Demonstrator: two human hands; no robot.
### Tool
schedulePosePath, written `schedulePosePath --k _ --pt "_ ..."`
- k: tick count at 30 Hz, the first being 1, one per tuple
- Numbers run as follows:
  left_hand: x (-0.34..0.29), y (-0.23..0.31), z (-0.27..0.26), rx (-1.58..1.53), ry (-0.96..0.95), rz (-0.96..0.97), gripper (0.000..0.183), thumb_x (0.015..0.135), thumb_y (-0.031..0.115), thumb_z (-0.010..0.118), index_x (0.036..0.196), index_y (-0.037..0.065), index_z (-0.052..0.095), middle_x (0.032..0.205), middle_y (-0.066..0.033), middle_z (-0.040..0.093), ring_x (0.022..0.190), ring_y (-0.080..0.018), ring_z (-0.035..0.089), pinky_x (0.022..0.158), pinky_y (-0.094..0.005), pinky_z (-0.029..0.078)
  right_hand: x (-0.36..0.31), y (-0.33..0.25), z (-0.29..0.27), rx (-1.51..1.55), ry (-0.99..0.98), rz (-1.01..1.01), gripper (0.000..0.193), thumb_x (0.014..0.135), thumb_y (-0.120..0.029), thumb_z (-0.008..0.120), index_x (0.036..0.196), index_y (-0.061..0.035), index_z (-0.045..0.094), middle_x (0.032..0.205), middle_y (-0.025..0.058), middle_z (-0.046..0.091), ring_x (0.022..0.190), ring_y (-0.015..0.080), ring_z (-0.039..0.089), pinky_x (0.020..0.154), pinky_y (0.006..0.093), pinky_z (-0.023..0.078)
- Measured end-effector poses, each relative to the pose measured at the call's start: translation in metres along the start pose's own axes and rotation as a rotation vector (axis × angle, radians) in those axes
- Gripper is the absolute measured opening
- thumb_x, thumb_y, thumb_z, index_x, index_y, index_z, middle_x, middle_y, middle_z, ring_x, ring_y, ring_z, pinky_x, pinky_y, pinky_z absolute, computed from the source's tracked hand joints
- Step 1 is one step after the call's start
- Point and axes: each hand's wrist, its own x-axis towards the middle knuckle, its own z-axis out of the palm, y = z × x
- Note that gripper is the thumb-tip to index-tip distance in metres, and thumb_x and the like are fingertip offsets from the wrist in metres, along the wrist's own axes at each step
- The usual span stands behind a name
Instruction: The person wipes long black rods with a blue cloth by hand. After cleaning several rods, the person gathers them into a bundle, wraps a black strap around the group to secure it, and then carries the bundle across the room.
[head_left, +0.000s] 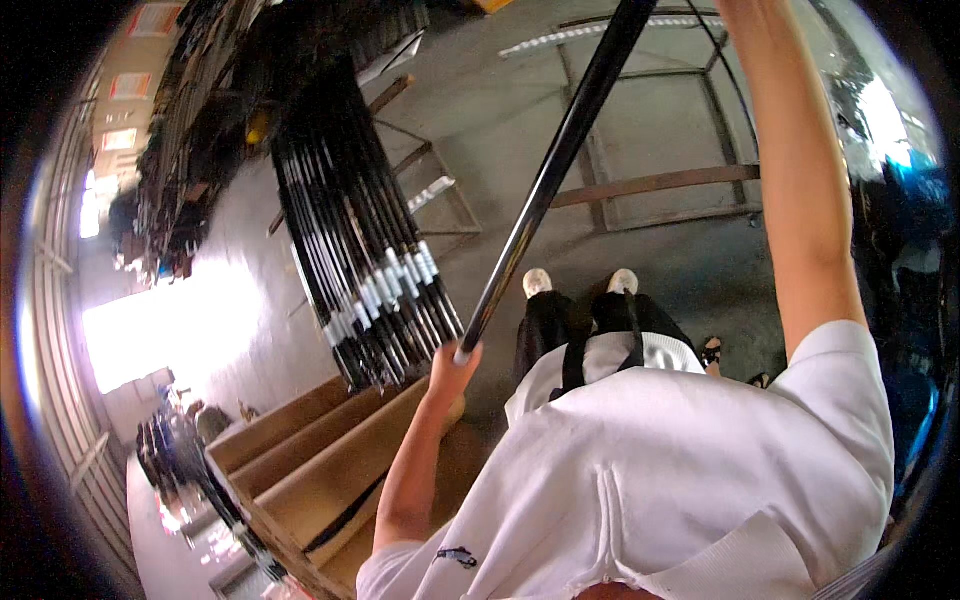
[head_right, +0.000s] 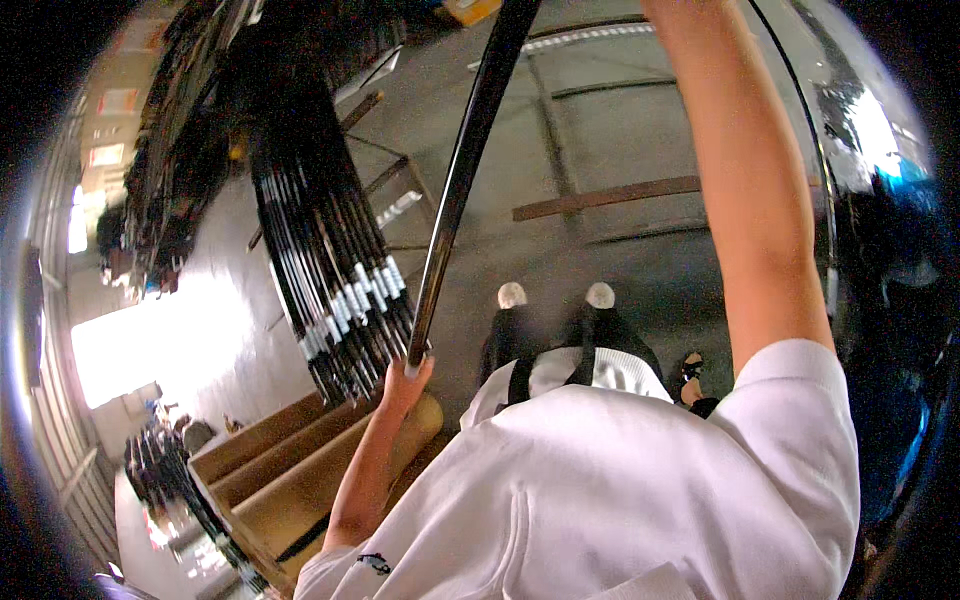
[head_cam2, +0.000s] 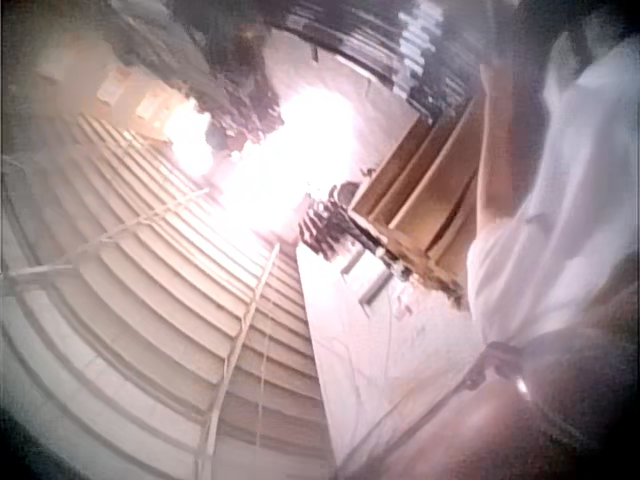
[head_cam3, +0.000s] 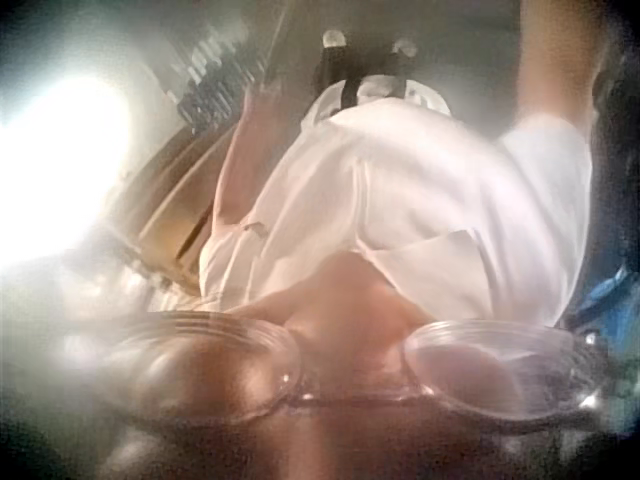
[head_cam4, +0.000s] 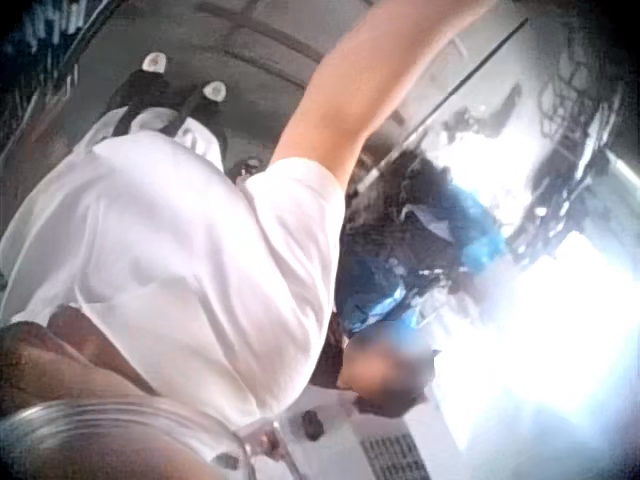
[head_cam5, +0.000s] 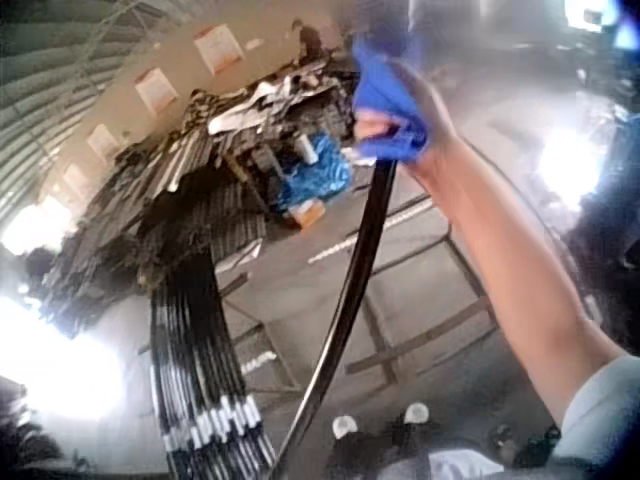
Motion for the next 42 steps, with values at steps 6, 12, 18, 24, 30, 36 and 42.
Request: schedulePosePath --k 6,12,18,24,30,36,42 --pt "0.047 0.181 0.036 -0.263 0.141 0.283 0.018 0.081 0.021 0.066 0.082 0.009 0.053 0.064 0.0033 0.048 0.061 -0.0078 0.046 0.054 -0.0261 0.037 -0.107 0.146 0.082 -0.337 0.303 0.215 0.037 0.074 -0.034 0.069 0.096 -0.0077 0.056 0.074 0.0018 0.056 0.074 0.013 0.057 0.07 0.0307 0.049" --pt "0.048 0.209 -0.021 0.126 -0.267 0.587 0.056 0.081 0.025 0.065 0.127 0.003 0.042 0.126 -0.0114 0.049 0.117 -0.0209 0.045 0.099 -0.0366 0.033 -0.174 0.182 0.065 -0.652 0.32 0.537 0.03 0.072 -0.02 0.075 0.089 -0.0011 0.06 0.075 0.0005 0.06 0.067 0.0074 0.053 0.063 0.0241 0.046" --pt "0.066 0.25 -0.056 -1.19 0.118 0.669 0.05 0.092 0.039 0.047 0.122 -0.001 0.042 0.104 -0.0121 0.056 0.093 -0.0223 0.053 0.092 -0.0351 0.041 -0.174 0.172 0.09 -1.27 -0.007 0.731 0.042 0.069 -0.026 0.071 0.099 0.0004 0.059 0.071 0.0156 0.063 0.065 0.0248 0.063 0.065 0.0342 0.05" --pt "0.102 0.216 -0.139 -1.468 0.199 0.646 0.035 0.092 0.034 0.049 0.069 0.01 0.037 0.056 0.0027 0.029 0.05 -0.009 0.028 0.053 -0.025 0.036 -0.265 0.183 0.08 -1.265 -0.098 0.819 0.053 0.065 -0.029 0.069 0.109 -0.0026 0.057 0.09 0.0194 0.064 0.082 0.0317 0.063 0.075 0.0375 0.049" --pt "0.095 0.211 -0.107 -1.632 -0.111 0.664 0.042 0.085 0.046 0.05 0.097 0.006 0.047 0.089 -0.013 0.054 0.089 -0.0257 0.054 0.09 -0.0523 0.042 -0.285 0.162 0.074 -0.619 -0.098 1.165 0.043 0.069 -0.018 0.072 0.106 0.0005 0.058 0.089 0.0071 0.062 0.081 0.0143 0.056 0.078 0.0289 0.045" --pt "0.058 0.217 -0.017 -1.371 -0.014 0.479 0.026 0.092 0.036 0.048 0.098 0.01 0.047 0.057 0.0028 0.034 0.04 -0.009 0.031 0.039 -0.0278 0.029 -0.276 0.198 0.092 -0.412 0.036 1.096 0.031 0.069 -0.026 0.071 0.08 0.0004 0.06 0.068 0.0046 0.058 0.059 0.0135 0.051 0.057 0.0287 0.042" --pt "0.114 0.207 -0.089 -1.218 0.264 0.479 0.021 0.091 0.024 0.049 0.077 0.011 0.04 0.055 0.003 0.033 0.042 -0.0082 0.029 0.041 -0.0258 0.027 -0.31 0.194 0.086 -0.393 0.11 1.168 0.038 0.07 -0.021 0.072 0.099 0.001 0.059 0.086 0.0075 0.061 0.075 0.0144 0.056 0.07 0.0262 0.046"
